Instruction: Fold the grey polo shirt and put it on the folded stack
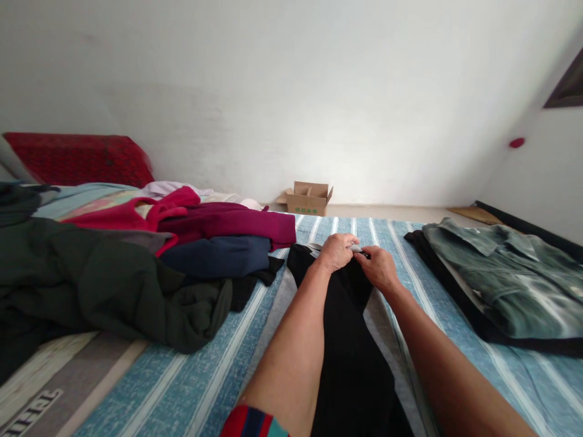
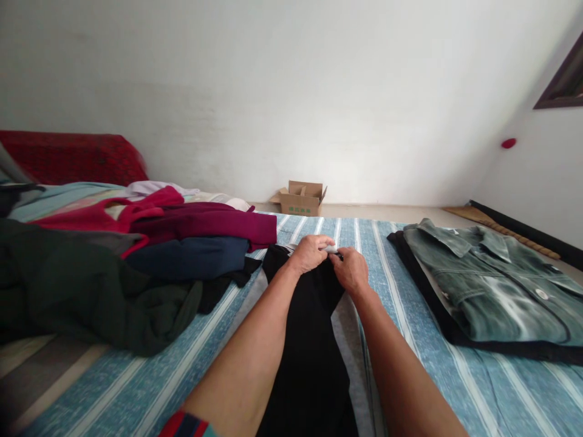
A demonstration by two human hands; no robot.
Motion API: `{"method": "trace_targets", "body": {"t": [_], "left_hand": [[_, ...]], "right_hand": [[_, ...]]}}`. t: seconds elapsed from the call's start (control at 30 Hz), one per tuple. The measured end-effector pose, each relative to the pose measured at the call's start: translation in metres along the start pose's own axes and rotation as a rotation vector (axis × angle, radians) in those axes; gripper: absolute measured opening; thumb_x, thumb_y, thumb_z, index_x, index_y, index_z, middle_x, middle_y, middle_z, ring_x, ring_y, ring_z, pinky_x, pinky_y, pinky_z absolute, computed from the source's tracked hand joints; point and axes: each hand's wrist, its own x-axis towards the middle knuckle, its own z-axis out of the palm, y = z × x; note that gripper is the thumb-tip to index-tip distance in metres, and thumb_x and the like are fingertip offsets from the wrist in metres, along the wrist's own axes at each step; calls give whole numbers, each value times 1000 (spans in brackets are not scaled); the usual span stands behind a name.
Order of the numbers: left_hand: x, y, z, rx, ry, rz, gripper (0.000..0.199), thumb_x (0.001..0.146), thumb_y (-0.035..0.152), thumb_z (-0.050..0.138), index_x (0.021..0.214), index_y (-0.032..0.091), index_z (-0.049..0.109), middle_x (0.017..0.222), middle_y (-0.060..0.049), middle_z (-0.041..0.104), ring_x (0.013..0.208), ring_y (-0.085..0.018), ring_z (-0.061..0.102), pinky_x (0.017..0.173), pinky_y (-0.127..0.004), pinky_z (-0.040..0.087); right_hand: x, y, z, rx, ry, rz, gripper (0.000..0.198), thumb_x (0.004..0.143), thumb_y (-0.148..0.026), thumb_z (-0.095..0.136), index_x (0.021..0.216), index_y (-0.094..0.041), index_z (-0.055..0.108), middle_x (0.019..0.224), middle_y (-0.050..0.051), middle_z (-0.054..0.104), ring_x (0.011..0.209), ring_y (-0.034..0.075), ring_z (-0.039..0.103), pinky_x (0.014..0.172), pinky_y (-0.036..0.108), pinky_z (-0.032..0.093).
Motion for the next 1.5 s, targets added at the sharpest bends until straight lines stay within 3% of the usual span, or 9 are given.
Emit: {"method": "trace_targets", "body": {"t": [0.3,0.47,0.7,0.83,0.93,1.1,1.27,1.5], "left_hand": [[0,-1,-4,159,140,-101,51,69,-2,56,116,16,61,101,-7,70,96,-19,63,86,-28,46],[-3,2,-13,392,249,-253,38,76,6,54,109,19,64,105,-10,68,102,-24,60,87,-32,43],[-11,-1,-13,493,92,-426,24,68,5,60,86,14,72,92,-18,69,90,-33,65,72,-36,46],[-12,-2,-12,521,34,-464,27,68,6,61,92,13,73,97,-21,69,94,-34,64,73,-37,47],[-10,-1,-12,542,14,-480,28,70,8,62,95,14,73,100,-19,69,97,-33,64,75,-36,48],[-8,0,-13,579,-10,-510,25,72,10,60,93,14,73,102,-18,69,100,-31,64,77,-34,50],[-9,0,-13,620,-19,-536,26,74,9,57,94,16,72,104,-16,70,101,-27,64,78,-30,50],[-9,-9,-10,652,-20,-512,24,76,13,57,93,19,72,104,-11,70,102,-24,64,80,-27,50]], "right_hand": [[8,0,0,-4,-3,69,26,82,-34,52,79,-19,72,72,5,68,73,21,63,61,27,39],[14,2,5,-72,-8,134,29,83,-38,51,77,-18,72,74,8,68,75,25,63,59,29,39],[15,3,15,-178,-21,181,29,85,-37,49,84,-19,72,82,12,68,79,26,63,62,32,42],[10,0,15,-255,-2,120,28,87,-30,47,96,-15,69,94,16,67,90,30,61,71,37,42],[5,-7,12,-303,7,-7,27,89,-23,45,107,-16,64,108,16,63,106,31,54,83,40,38],[-2,-12,13,-343,-104,-213,25,91,-19,41,92,-18,66,104,11,65,104,25,54,88,36,33],[-5,-7,18,-374,-159,-221,32,94,-19,34,88,-16,66,99,11,65,97,23,57,82,35,33],[-16,-22,9,-388,-101,-264,32,96,-20,29,97,-18,62,109,10,62,109,23,50,95,39,26]]}}
